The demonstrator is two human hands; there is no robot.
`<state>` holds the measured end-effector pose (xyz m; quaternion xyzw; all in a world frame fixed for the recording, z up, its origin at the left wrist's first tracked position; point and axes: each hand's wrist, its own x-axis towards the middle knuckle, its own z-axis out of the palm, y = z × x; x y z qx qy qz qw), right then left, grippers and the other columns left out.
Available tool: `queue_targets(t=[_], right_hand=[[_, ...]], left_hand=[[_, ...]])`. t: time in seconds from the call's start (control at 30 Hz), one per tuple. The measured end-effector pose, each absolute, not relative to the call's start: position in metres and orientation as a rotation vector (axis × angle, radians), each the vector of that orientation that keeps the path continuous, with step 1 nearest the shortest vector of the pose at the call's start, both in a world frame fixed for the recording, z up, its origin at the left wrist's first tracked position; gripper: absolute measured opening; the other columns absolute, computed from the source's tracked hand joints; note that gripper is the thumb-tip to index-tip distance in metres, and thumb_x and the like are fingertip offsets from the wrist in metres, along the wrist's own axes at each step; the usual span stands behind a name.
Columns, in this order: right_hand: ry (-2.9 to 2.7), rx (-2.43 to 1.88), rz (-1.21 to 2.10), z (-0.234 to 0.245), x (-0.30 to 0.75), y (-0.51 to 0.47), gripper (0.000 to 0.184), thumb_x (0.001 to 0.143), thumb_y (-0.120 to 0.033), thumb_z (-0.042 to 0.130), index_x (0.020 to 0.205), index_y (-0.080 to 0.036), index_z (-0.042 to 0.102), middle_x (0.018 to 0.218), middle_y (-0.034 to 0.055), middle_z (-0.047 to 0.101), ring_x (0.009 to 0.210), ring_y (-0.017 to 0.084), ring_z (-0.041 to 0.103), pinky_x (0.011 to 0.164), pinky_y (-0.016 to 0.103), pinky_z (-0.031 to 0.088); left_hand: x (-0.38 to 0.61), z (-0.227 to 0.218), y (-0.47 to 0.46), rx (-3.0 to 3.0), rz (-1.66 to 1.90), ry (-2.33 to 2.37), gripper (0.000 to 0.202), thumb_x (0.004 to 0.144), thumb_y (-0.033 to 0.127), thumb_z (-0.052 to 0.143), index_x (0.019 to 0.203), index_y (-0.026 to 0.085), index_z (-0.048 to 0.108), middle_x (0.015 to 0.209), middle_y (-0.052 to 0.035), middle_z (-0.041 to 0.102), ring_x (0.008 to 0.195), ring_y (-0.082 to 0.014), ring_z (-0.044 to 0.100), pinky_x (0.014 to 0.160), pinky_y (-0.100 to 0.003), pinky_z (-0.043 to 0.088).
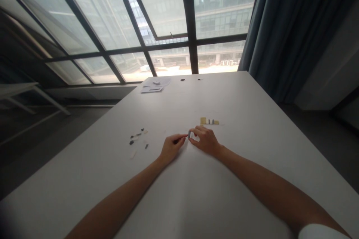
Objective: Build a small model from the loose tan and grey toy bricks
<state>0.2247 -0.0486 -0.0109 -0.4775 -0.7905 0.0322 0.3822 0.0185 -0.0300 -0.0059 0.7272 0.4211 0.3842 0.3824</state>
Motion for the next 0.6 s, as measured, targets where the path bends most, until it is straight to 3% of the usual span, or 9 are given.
queue_targets(t=[0.37,0.6], right_hand=[[-1.955,-1.156,-0.018,-0.0071,0.2265,-0.0469,0.021,0.084,-0.024,0.070,0.105,-0.022,0.069,0.093,0.0066,0.066,0.093,0.024,0.058,0.087,0.038,0.044],[-1.925,-1.150,-0.073,-0.0048,0.2281,-0.0474,0.025,0.081,-0.021,0.071,0.106,-0.022,0.069,0.095,0.0059,0.066,0.093,0.024,0.058,0.088,0.041,0.045]], left_hand=[[0.0212,-0.0048,-0.0325,1.788,0.951,0.978,0.035,0.088,0.033,0.059,0.114,0.017,0.077,0.104,-0.0079,0.077,0.090,-0.0195,0.067,0.084,-0.028,0.050],[0.0213,-0.0061,-0.0329,1.817,0.899,0.978,0.045,0.087,0.032,0.057,0.125,0.012,0.071,0.084,-0.0036,0.073,0.069,-0.0142,0.054,0.070,-0.026,0.044]])
